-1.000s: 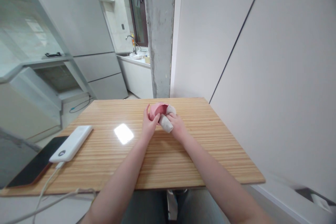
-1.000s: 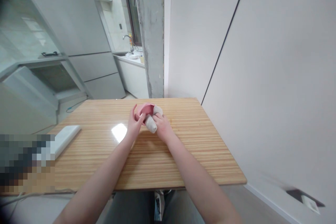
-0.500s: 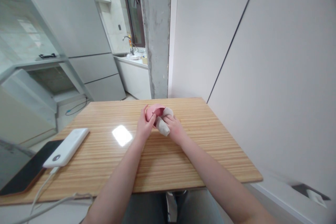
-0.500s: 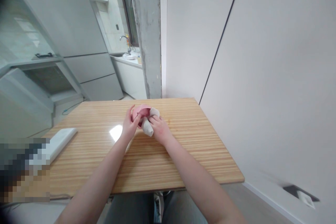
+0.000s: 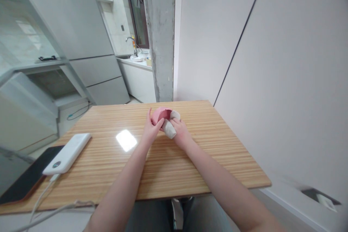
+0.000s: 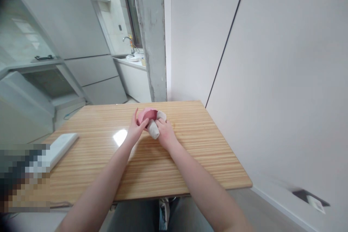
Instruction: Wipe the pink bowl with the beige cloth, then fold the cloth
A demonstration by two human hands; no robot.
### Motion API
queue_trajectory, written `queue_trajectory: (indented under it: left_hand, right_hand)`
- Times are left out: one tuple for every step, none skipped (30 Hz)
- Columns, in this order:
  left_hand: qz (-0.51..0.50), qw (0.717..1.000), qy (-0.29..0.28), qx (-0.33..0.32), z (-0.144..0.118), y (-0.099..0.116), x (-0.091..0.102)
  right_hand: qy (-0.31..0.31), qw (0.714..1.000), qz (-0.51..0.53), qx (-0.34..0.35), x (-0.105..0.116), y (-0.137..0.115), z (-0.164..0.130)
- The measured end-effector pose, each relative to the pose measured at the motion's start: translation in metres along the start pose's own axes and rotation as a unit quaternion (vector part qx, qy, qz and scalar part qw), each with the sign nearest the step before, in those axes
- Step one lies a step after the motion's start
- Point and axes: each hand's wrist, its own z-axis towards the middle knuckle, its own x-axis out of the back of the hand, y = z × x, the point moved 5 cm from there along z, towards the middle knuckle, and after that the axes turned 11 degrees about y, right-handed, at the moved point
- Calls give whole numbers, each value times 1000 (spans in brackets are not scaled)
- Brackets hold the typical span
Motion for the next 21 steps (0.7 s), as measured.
queue_trajectory:
  left_hand:
    - [-19, 1000, 10, 9, -3, -1, -4]
    - [-31, 999, 18, 17, -7, -2, -7]
    - [-33, 999, 26, 22, -9, -3, -9]
    - [-25, 999, 33, 25, -11, -3, -10]
    - [-13, 999, 38, 30, -10, -3, -9]
    - [-3, 998, 38, 40, -9, -3, -6]
    - [2, 998, 29, 54, -6, -4, -3]
    - [0, 997, 12, 73, -3, -4, -1]
    - [-8, 995, -10, 97, 0, -4, 2]
    - [-18, 992, -32, 122, 2, -5, 3]
    - [-30, 988, -45, 147, 2, -7, 3]
    - [-40, 984, -49, 167, 1, -8, 1]
    - [-50, 981, -46, 183, -1, -11, -1]
    - [-58, 979, -37, 192, -5, -13, -6]
    - [-68, 978, -29, 194, -9, -16, -11]
    - [-78, 978, -23, 191, -12, -19, -17]
    - [-89, 979, -20, 184, -16, -22, -22]
    - [-99, 979, -16, 176, -17, -24, -26]
    - [-108, 980, -11, 168, -17, -26, -27]
    - [-110, 980, -5, 163, -16, -28, -26]
    - [-103, 982, 0, 158, -12, -29, -23]
  right_hand:
    - [7, 1000, 9, -12, -3, 1, -1]
    - [13, 999, 22, -21, -5, 2, -2]
    - [16, 999, 36, -27, -8, 2, -3]
    - [18, 998, 50, -31, -10, 3, -4]
    - [16, 998, 61, -31, -11, 3, -3]
    - [12, 997, 68, -23, -11, 2, -2]
    - [6, 997, 71, -7, -10, 1, -1]
    - [0, 997, 71, 14, -7, -1, 1]
    - [-5, 997, 67, 36, -4, -3, 3]
    - [-11, 997, 61, 54, 0, -5, 4]
    - [-16, 997, 53, 62, 4, -6, 5]
    - [-21, 997, 43, 58, 7, -6, 6]
    - [-26, 998, 32, 42, 9, -5, 6]
    - [-28, 999, 20, 19, 11, -4, 6]
    - [-28, 1000, 8, -3, 12, -3, 5]
    - [-28, 999, 0, -20, 12, -2, 4]
    - [-30, 999, -3, -28, 11, -2, 2]
    - [-33, 999, -2, -28, 10, -2, 2]
    - [-38, 999, 1, -22, 9, -2, 1]
    - [-43, 999, 7, -10, 8, -3, 1]
    - [-49, 999, 15, 6, 8, -4, 2]
